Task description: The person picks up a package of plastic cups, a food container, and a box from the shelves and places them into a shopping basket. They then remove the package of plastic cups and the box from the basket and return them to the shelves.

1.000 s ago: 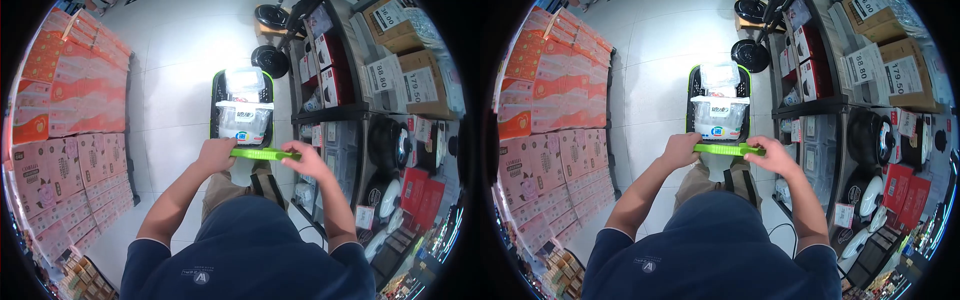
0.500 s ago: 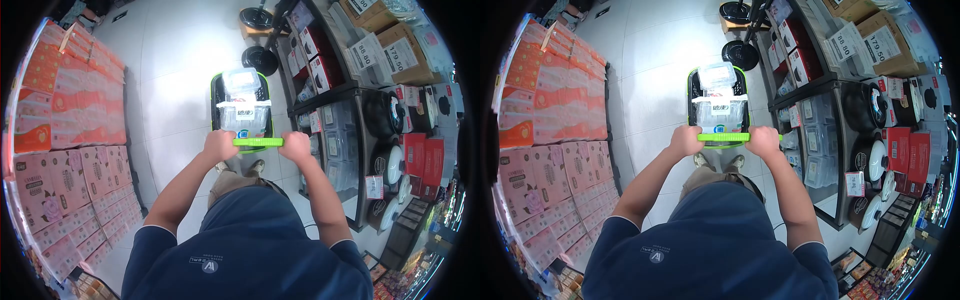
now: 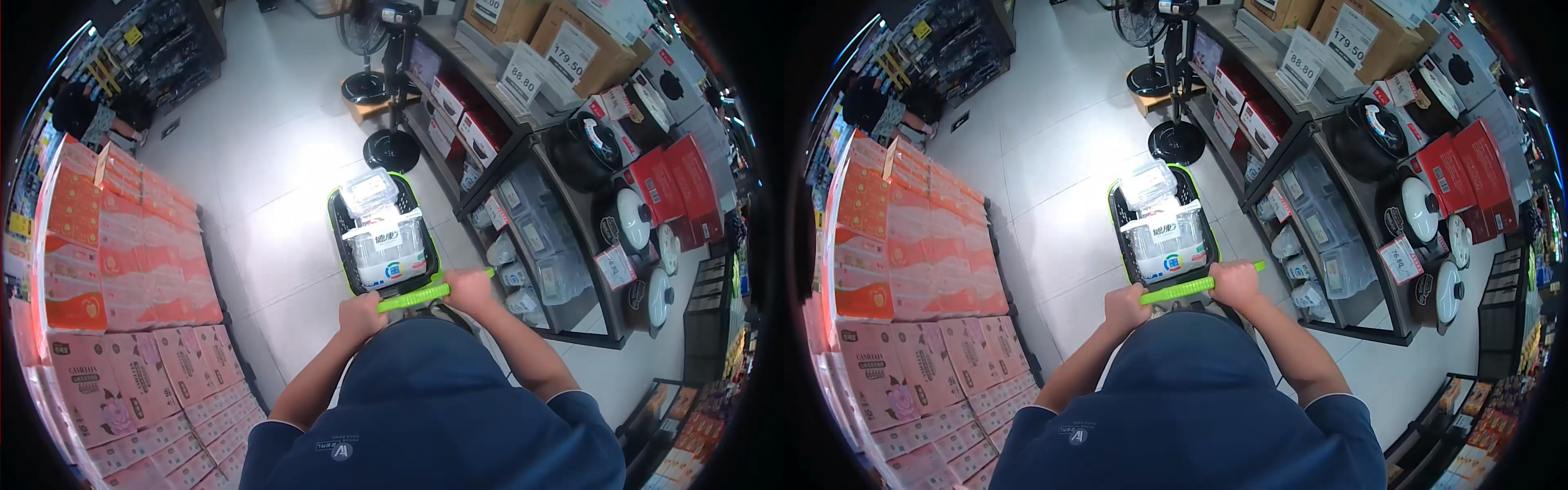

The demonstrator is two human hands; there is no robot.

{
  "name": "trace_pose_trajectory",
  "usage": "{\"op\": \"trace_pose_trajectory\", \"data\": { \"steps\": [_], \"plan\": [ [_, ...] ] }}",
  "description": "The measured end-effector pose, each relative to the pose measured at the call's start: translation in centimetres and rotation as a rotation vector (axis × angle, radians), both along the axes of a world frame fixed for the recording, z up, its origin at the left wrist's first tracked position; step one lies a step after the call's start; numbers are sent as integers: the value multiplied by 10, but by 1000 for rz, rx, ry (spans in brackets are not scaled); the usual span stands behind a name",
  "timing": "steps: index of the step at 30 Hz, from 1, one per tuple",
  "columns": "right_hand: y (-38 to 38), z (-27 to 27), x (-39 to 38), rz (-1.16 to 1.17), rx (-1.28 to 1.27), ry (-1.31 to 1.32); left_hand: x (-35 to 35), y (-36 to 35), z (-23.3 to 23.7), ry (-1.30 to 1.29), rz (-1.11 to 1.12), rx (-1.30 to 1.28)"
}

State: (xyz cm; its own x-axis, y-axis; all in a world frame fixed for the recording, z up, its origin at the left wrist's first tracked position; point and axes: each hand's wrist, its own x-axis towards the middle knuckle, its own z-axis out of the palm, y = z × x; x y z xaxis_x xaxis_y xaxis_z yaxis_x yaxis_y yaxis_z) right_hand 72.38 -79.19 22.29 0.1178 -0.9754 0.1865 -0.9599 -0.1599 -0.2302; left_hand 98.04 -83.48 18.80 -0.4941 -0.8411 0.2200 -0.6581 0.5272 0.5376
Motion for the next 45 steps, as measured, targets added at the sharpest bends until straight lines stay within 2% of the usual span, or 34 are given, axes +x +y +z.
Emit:
{"op": "trace_pose_trajectory", "data": {
  "steps": [4,5,9,15,20,23,27,29,34,39,41,42,44,45],
  "plan": [
    [23,1,3,-29,152,61,1,13,-1,-15,-84,-1],
    [26,2,4,-83,143,68,3,16,0,-78,-49,36],
    [34,13,6,-23,301,110,4,31,5,-287,-10,168],
    [61,6,-1,19,439,107,0,58,-4,-338,-73,177],
    [94,9,-15,35,525,77,-11,107,-12,-344,-71,164],
    [117,2,-26,84,589,100,-30,142,-11,-449,-19,343],
    [172,-46,-36,114,667,-22,-51,198,-22,-536,13,481],
    [207,-61,-40,213,651,-40,-57,222,-36,-589,-35,508],
    [272,-85,-51,160,537,-108,-77,262,-39,-717,-92,563],
    [312,-68,-65,149,483,-240,-85,301,-27,-709,-88,627],
    [339,-58,-73,59,327,-361,-92,316,-18,-718,-102,623],
    [353,-60,-76,20,325,-357,-95,324,-17,-721,-94,631],
    [381,-69,-77,-87,6,-411,-91,337,-24,-724,-155,610],
    [394,-73,-77,-121,0,-398,-88,342,-28,-727,-174,597]
  ]
}}
